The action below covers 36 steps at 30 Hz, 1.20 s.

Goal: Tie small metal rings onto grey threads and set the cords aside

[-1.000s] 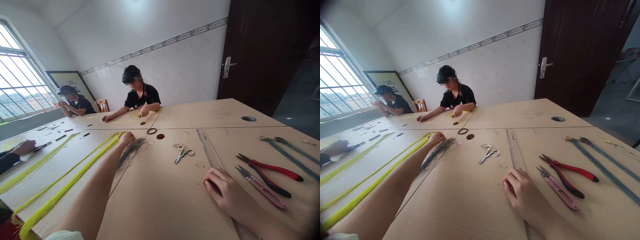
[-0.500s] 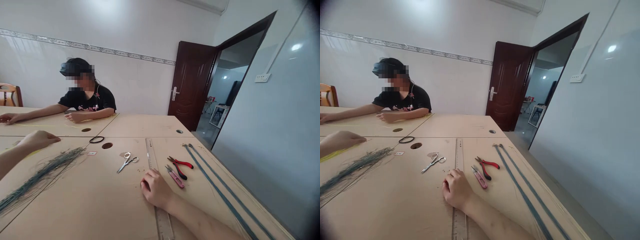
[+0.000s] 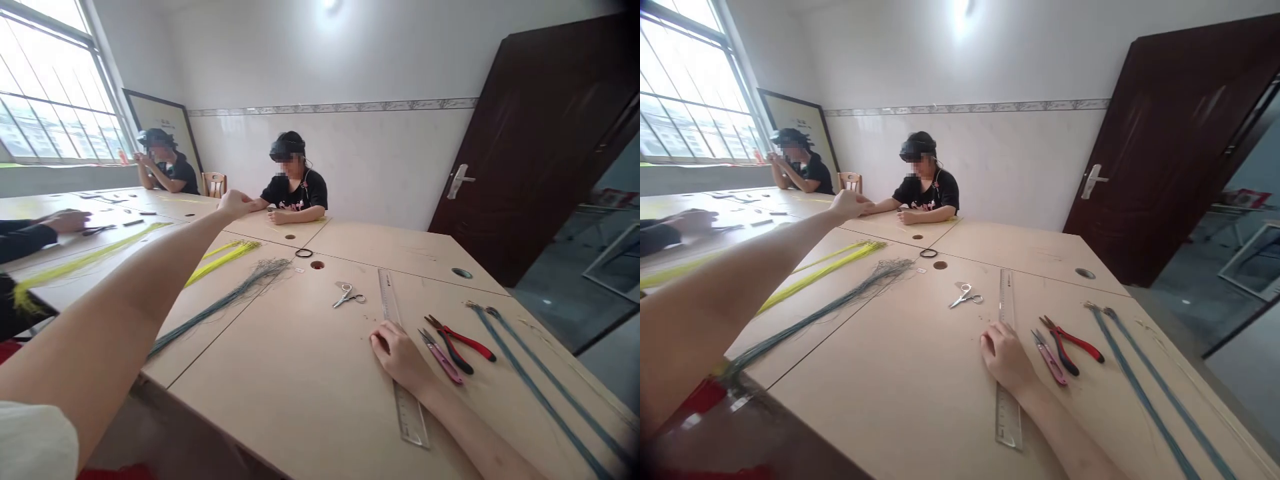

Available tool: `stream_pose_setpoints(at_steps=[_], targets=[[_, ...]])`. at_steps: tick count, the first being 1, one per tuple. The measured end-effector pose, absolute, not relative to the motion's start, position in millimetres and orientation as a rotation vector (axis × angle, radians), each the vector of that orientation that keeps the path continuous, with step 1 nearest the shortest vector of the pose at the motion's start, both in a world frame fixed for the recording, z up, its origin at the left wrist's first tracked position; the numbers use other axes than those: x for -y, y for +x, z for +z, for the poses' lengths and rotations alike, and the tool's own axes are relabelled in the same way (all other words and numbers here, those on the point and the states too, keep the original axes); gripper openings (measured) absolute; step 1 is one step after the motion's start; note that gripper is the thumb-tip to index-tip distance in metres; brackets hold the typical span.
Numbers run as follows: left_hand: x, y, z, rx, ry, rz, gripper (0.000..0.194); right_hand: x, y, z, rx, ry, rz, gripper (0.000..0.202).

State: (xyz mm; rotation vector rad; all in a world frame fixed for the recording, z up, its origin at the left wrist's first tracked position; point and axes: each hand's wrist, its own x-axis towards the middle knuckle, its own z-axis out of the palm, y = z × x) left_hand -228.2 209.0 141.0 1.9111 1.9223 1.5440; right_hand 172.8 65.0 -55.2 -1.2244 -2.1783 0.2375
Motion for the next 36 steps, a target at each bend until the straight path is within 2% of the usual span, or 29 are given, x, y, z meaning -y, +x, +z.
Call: stream_pose_setpoints(at_steps=[4,10,14,18,21,23,25,29,31,33,36], targets=[[-199.9,-232.6,176.0,-2.029,1.885,1.509,0.022,-63.4,173.5,-54.6,2.182,-1.226,0.226,0.021],[-178.9,-213.6,231.2,-1.918,1.884,1.783,0.024,-65.6,173.7,-57.0,2.190,-1.222,0.201,0.021],[-163.0,-185.1,267.0,-1.743,1.897,1.998,0.037,-65.6,174.1,-57.3,2.194,-1.214,0.199,0.020],[-141.2,-143.1,295.5,-1.444,1.929,2.268,0.032,-64.2,173.7,-55.3,2.193,-1.215,0.193,0.021],[-123.2,-98.3,295.7,-1.165,1.932,2.353,0.028,-63.0,172.8,-53.6,2.184,-1.221,0.185,0.020],[-110.3,-62.5,276.0,-0.988,1.948,2.292,0.024,-62.2,172.3,-52.9,2.175,-1.224,0.186,0.018],[-95.2,-26.0,236.8,-0.843,1.997,2.125,0.016,-61.2,171.9,-52.7,2.163,-1.231,0.194,0.016],[-61.8,27.6,117.4,-0.655,2.089,1.407,0.008,-59.6,171.3,-53.9,2.124,-1.264,0.224,0.013],[-51.9,38.5,57.7,-0.627,2.066,1.175,0.008,-59.5,171.1,-54.7,2.101,-1.277,0.254,0.013],[-50.5,40.2,11.7,-0.659,1.993,1.090,0.013,-60.6,171.6,-54.6,2.079,-1.279,0.300,0.016],[-59.2,32.7,-23.6,-0.762,1.866,1.118,0.018,-63.5,176.1,-51.2,2.015,-1.294,0.391,0.017]])
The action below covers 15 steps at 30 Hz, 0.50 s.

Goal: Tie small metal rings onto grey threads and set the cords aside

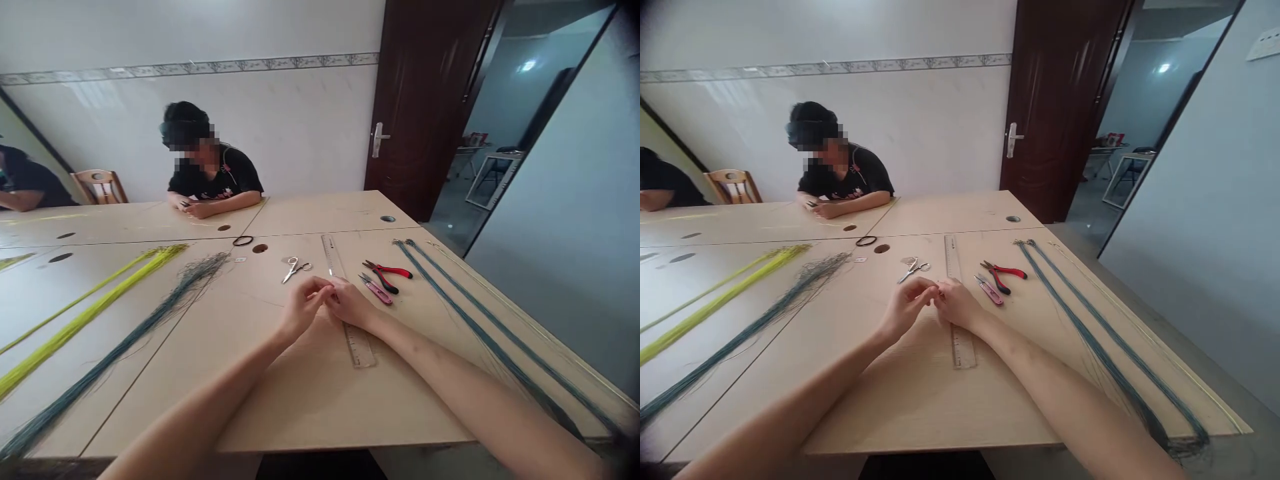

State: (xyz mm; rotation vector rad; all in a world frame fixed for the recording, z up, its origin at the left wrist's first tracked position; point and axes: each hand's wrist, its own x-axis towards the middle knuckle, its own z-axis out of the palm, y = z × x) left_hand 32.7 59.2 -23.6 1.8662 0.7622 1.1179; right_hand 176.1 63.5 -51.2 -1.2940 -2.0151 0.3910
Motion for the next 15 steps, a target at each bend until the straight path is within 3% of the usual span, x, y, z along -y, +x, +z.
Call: stream_pose_setpoints(at_steps=[7,15], targets=[[-67.5,12.0,-19.4,-1.013,1.752,1.096,0.019,-51.6,192.5,-22.5,1.730,-1.310,0.623,0.030],[-72.3,10.1,-23.3,-1.099,1.743,1.032,0.018,-29.3,177.2,-7.6,1.689,-1.277,0.772,0.023]])
